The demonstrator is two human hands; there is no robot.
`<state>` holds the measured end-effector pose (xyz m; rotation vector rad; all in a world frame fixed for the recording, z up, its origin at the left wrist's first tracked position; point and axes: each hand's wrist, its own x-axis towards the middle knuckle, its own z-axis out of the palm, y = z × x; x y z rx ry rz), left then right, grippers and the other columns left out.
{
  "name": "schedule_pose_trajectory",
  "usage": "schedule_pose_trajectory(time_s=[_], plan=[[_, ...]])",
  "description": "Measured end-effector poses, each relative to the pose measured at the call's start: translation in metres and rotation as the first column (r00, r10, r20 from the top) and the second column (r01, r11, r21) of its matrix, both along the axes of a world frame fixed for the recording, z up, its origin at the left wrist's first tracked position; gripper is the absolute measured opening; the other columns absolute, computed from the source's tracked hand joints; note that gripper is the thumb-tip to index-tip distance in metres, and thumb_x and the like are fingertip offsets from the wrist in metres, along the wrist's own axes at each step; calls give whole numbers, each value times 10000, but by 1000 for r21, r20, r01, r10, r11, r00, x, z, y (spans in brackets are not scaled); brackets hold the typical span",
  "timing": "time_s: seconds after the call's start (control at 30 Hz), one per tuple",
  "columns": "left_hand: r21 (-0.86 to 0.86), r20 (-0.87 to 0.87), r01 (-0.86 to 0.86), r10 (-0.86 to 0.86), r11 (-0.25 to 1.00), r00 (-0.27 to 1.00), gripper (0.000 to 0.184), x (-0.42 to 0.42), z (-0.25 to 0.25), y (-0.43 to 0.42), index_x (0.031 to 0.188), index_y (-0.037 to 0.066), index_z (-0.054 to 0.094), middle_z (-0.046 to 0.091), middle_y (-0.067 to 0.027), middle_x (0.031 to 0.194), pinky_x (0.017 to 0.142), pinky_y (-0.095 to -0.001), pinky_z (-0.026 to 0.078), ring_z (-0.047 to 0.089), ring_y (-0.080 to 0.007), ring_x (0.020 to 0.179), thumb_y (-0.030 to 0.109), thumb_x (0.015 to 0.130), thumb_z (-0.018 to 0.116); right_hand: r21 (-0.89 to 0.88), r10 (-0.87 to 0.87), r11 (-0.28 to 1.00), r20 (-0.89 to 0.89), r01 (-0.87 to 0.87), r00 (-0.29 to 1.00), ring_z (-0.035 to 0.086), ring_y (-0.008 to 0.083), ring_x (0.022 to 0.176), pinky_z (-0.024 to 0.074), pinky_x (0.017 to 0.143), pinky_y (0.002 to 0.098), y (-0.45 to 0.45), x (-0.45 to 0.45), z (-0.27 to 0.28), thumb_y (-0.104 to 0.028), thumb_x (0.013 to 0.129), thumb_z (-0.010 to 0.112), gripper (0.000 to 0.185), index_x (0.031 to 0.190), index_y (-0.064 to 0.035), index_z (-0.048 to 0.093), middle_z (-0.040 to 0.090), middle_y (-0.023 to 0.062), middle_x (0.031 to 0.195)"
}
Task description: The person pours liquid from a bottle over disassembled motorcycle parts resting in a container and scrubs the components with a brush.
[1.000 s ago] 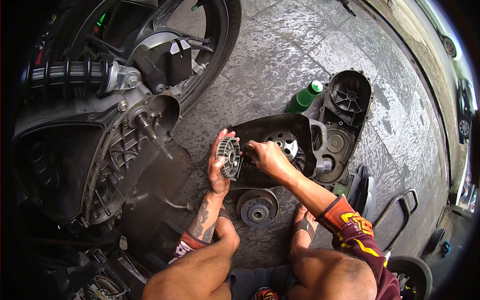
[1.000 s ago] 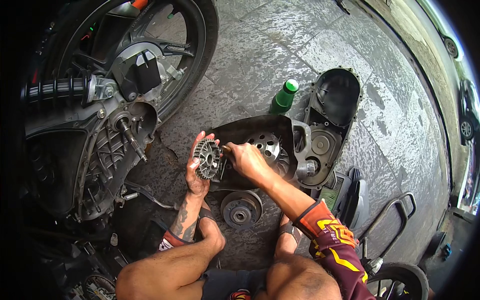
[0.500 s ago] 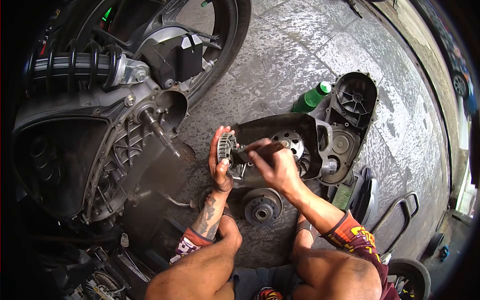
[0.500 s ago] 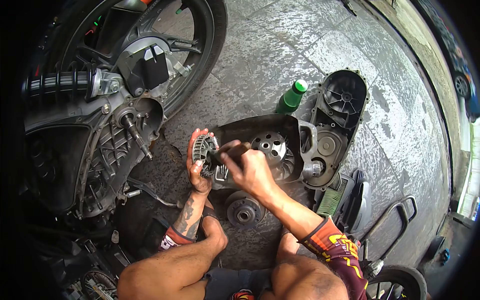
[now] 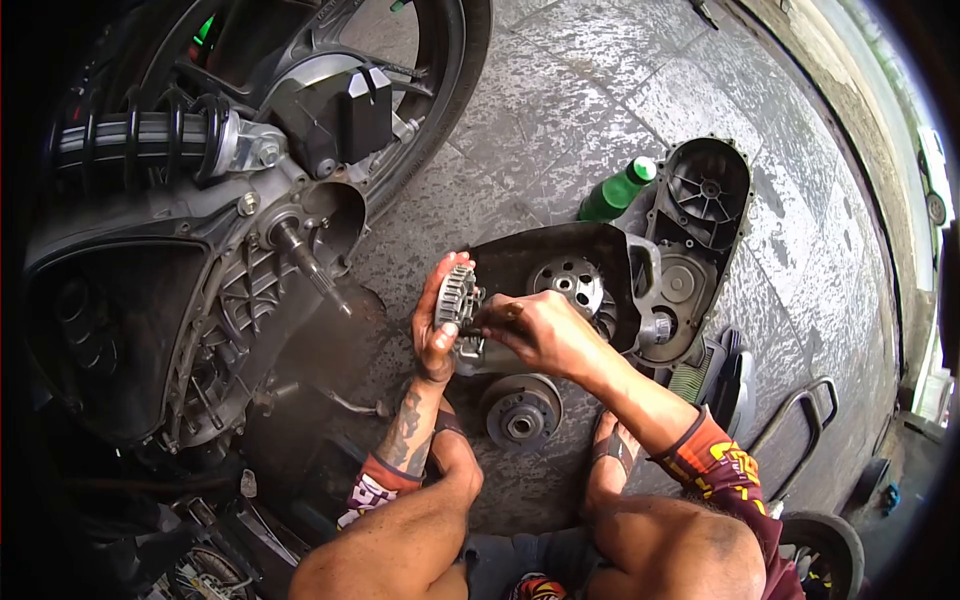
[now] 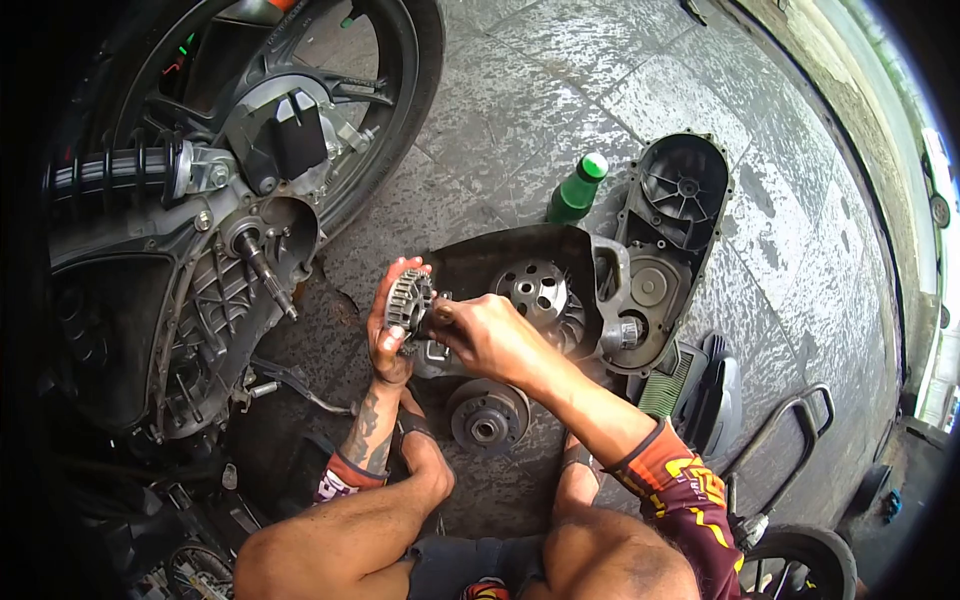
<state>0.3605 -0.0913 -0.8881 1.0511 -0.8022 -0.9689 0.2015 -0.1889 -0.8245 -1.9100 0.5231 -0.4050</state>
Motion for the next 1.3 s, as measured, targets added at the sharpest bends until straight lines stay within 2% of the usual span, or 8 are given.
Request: schedule_pose_trajectory(time_s=[0.07, 0.3, 0.57, 0.67, 0.8, 1.07, 1.1, 1.3], plan=[[-4, 113, 22, -21, 1000, 993, 923, 4, -6, -1, 1471, -29, 363, 450, -192, 1446, 1044, -377, 406, 466, -270, 1320, 512, 774, 635, -24, -55, 998, -65, 53, 996, 661, 402, 826, 544, 679, 450, -6, 2, -4, -78, 837, 688, 164, 974, -9, 630, 673, 225, 846], [-19, -166, -56, 52, 998, 985, 921, 2, 7, -4, 1483, -29, 335, 437, -191, 1451, 1054, -385, 415, 458, -282, 1332, 454, 753, 621, -249, -105, 967, -228, 46, 968, 674, 392, 819, 551, 700, 453, 2, 6, -68, -109, 838, 690, 228, 1019, 17, 632, 682, 214, 839], [30, -175, -12, 17, 999, 984, 886, 10, 0, -8, 1487, -23, 338, 459, -173, 1436, 1020, -369, 441, 501, -260, 1287, 460, 780, 568, 39, -166, 986, 255, 161, 953, 700, 346, 807, 559, 692, 372, 1, 1, -4, -63, 860, 693, 157, 1010, -17, 679, 708, 150, 888], [94, -108, -3, 13, 996, 994, 876, 10, 3, -3, 1487, -22, 339, 463, -174, 1433, 1019, -369, 441, 496, -261, 1290, 442, 778, 561, -70, -84, 995, -88, 78, 993, 697, 343, 815, 555, 700, 377, -7, -7, -14, -49, 845, 696, 193, 1033, -18, 659, 700, 162, 880], [84, -92, 34, -26, 996, 995, 871, 7, 12, -2, 1488, -20, 342, 457, -184, 1440, 1046, -367, 415, 483, -257, 1300, 420, 770, 566, 66, -134, 990, 114, 127, 984, 707, 334, 850, 572, 728, 379, 8, 1, -2, -20, 829, 686, 168, 995, -16, 660, 712, 160, 881], [80, -51, 33, -29, 996, 998, 888, 10, 3, -1, 1483, -14, 359, 450, -188, 1450, 1047, -371, 412, 470, -256, 1314, 446, 759, 588, 140, -80, 987, -30, 83, 996, 729, 272, 858, 576, 728, 348, 2, -3, -16, -4, 836, 689, 217, 1052, -28, 686, 725, 147, 930], [88, -52, 39, -35, 995, 998, 888, 12, 5, -1, 1482, -17, 358, 452, -190, 1445, 1042, -371, 415, 471, -260, 1314, 452, 763, 583, -85, -19, 996, -163, 5, 986, 727, 277, 853, 576, 722, 349, -5, -5, -16, -36, 856, 689, 199, 1056, -31, 692, 728, 138, 930], [32, -11, 53, -53, 998, 999, 885, 16, 4, -2, 1475, -23, 367, 456, -200, 1438, 1036, -375, 423, 484, -268, 1304, 464, 768, 581, 85, -71, 994, 44, 67, 997, 725, 283, 847, 575, 720, 338, 3, -3, -2, -46, 859, 686, 180, 1039, -40, 705, 733, 119, 936]])
